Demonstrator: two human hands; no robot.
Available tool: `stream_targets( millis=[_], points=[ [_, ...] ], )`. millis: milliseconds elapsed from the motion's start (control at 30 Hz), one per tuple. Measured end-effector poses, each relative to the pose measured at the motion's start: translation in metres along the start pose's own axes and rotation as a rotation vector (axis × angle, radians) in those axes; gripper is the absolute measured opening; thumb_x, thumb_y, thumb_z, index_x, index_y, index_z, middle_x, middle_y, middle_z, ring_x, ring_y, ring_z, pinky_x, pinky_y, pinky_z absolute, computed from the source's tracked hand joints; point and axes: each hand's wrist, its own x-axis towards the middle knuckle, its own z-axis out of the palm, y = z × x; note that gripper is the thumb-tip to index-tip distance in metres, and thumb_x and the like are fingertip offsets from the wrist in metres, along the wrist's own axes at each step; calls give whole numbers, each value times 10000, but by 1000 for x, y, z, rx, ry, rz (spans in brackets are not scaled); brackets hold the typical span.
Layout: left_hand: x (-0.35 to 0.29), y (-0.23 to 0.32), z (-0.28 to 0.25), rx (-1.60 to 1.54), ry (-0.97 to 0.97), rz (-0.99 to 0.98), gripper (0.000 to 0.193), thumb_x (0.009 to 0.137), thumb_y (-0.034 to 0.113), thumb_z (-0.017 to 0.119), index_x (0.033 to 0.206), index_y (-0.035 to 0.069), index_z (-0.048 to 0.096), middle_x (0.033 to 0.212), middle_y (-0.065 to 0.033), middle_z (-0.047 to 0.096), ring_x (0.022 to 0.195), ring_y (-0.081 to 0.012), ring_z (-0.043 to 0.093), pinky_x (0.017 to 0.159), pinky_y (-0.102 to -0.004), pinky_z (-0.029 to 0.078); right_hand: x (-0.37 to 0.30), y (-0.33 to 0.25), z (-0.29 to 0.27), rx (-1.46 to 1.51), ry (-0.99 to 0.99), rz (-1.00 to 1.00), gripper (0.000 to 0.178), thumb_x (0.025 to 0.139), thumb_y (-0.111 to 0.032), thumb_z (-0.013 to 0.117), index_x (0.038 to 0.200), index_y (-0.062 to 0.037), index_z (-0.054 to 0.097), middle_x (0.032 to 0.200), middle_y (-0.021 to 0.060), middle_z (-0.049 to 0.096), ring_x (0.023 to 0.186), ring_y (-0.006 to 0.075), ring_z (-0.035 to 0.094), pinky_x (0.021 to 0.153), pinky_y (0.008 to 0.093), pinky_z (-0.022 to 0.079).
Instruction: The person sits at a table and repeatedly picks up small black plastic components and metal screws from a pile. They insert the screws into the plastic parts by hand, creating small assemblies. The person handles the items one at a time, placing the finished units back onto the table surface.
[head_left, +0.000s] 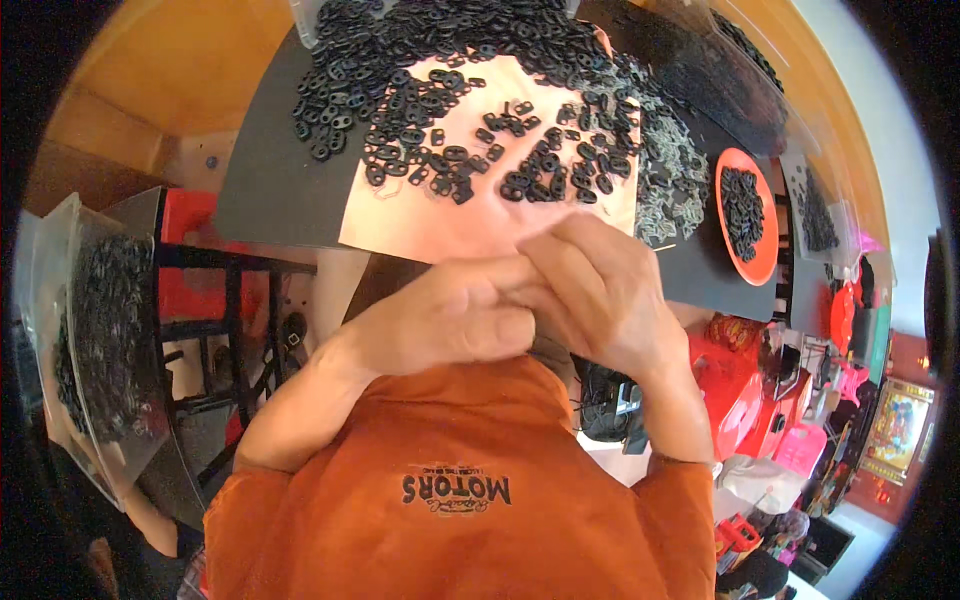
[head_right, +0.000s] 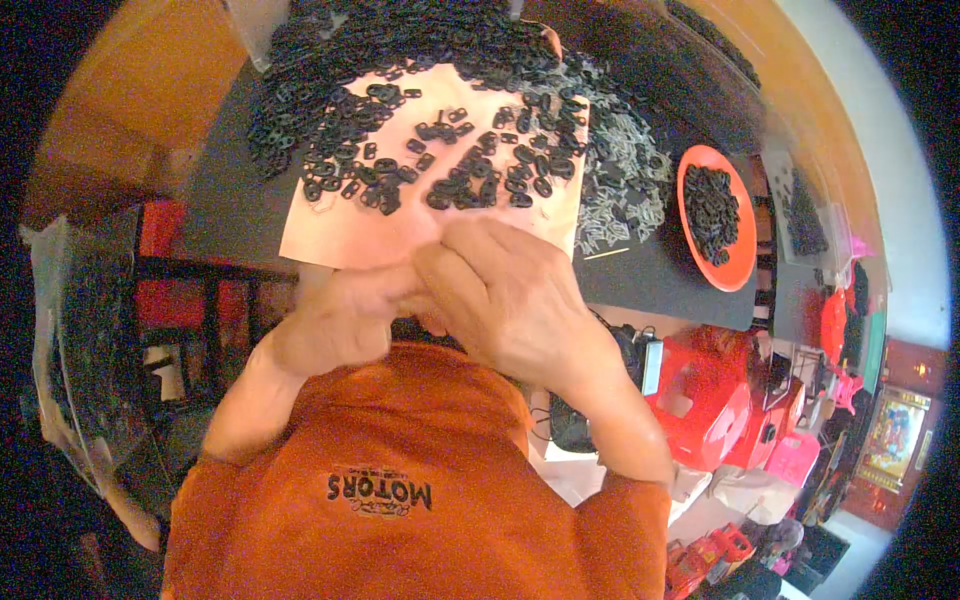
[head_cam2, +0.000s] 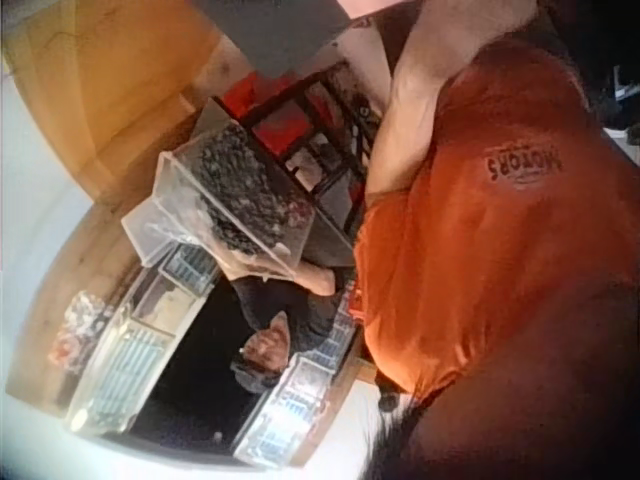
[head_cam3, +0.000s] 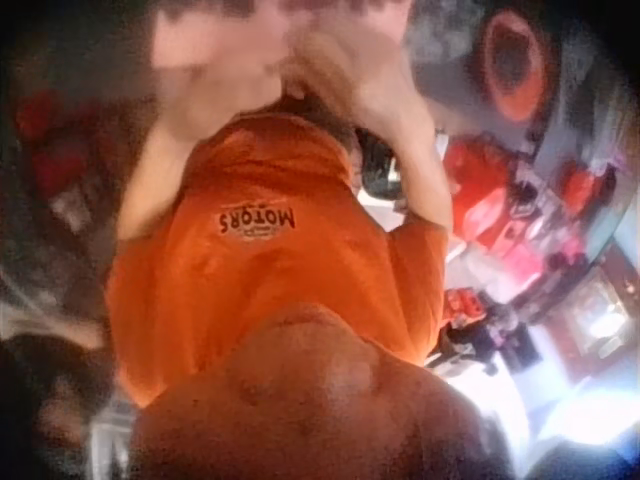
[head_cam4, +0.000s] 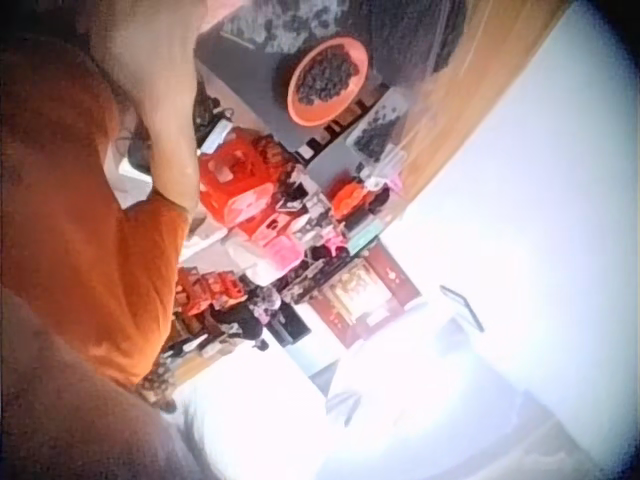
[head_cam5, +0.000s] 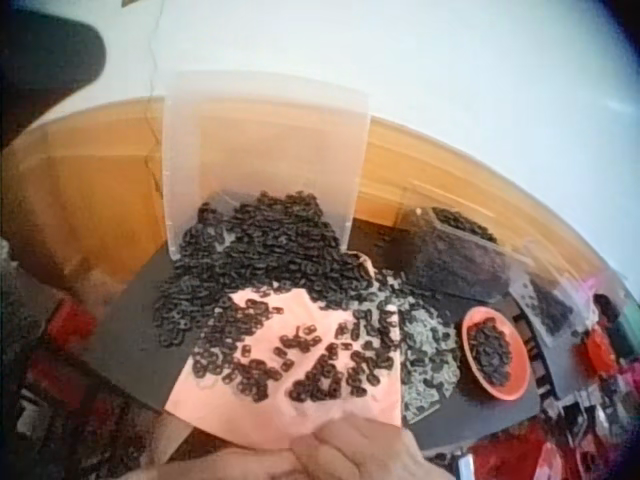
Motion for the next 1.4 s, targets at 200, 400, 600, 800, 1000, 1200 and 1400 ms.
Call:
stream_targets(
  millis=[200,400,600,800,1000,1200,1400],
  points=[
    [-19,18,5,51,-101,-212,544,888,418,528,1183,-36,474,1128,-116,553,1072,-176,506,937,-297,373,-4,-16,-7,-123,-148,-92,254,666,-250,689,662,-103,483,601,25,396,495,181,474,422,308,377],
    [-29,20,-5,270,-128,-193,552,855,422,541,1168,-29,488,1093,-122,547,1044,-200,520,897,-294,386,10,-18,-3,-115,-197,-161,295,684,-300,695,618,-108,480,550,13,380,447,187,463,421,305,376],
    [-35,27,-20,544,152,84,337,852,244,565,1066,-16,553,982,-138,572,900,-235,581,793,-323,448,32,26,-5,-43,-214,-132,203,723,-233,676,738,-63,568,639,84,493,528,269,523,461,349,413],
    [-6,16,-36,803,170,-11,143,830,143,568,822,0,565,726,-91,551,613,-205,540,566,-307,425,104,74,40,-182,-68,10,293,698,-64,606,989,-44,574,927,99,554,831,290,578,636,373,501],
    [10,4,-50,748,282,106,348,846,178,570,583,9,419,504,-121,386,443,-230,428,446,-358,311,103,89,48,-266,-199,-57,311,673,-72,614,982,-58,587,984,78,549,873,268,567,666,364,501],
    [6,-2,-54,679,292,84,366,853,189,564,570,14,411,483,-127,364,426,-253,402,439,-370,301,88,100,27,-252,-155,83,109,792,-117,591,878,-50,591,824,105,548,758,283,586,591,377,493],
    [8,1,-55,712,280,69,361,848,182,564,568,12,411,500,-139,377,443,-267,414,455,-384,310,129,95,54,-197,-130,42,186,802,-118,549,978,-66,583,869,106,543,790,305,592,622,397,498]
  ],
)
